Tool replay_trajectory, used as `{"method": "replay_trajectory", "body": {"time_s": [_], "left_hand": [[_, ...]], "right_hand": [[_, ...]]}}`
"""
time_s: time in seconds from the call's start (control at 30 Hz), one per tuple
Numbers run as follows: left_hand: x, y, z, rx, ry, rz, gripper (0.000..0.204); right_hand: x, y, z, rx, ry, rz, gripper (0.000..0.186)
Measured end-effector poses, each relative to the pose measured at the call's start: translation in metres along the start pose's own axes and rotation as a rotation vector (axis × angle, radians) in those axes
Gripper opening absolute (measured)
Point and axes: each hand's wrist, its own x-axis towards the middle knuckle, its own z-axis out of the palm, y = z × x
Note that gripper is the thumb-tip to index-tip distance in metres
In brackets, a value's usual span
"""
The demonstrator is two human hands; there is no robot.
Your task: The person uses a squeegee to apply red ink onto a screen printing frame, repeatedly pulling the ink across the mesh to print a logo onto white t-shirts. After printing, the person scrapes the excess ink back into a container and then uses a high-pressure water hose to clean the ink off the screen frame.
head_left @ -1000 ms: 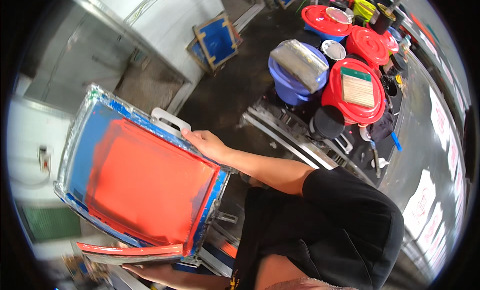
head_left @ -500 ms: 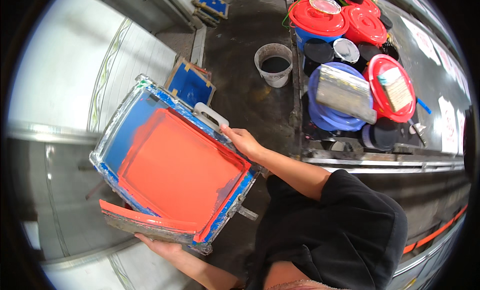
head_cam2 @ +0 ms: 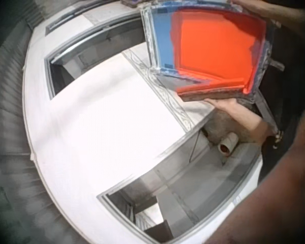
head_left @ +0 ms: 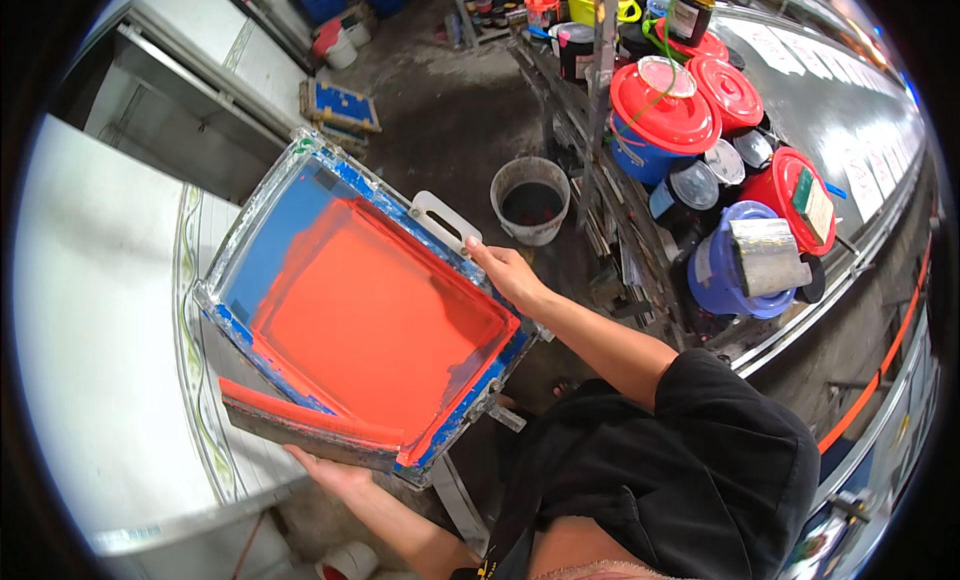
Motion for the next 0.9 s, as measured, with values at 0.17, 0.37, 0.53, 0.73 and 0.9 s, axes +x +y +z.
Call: {"method": "replay_trajectory", "body": {"time_s": [0.17, 0.37, 0.53, 0.73, 0.9], "left_hand": [[0.168, -0.004, 0.045, 0.170, -0.257, 0.052, 0.079], [0.298, -0.003, 0.161, 0.245, -0.324, -0.167, 0.077], [0.394, -0.029, 0.268, 0.301, -0.445, -0.180, 0.077], [0.524, -0.069, 0.406, 0.229, -0.762, -0.279, 0.079], [0.610, -0.102, 0.520, 0.246, -0.809, -0.401, 0.083]], "right_hand": [[0.083, -0.046, 0.038, 0.026, 0.215, -0.118, 0.087], [0.138, -0.084, 0.029, 0.265, 0.389, -0.219, 0.075], [0.186, -0.122, 0.027, 0.322, 0.600, -0.231, 0.064], [0.317, -0.152, 0.011, 0.440, 0.771, -0.422, 0.059], [0.403, -0.191, -0.018, 0.289, 0.927, -0.453, 0.056]]}}
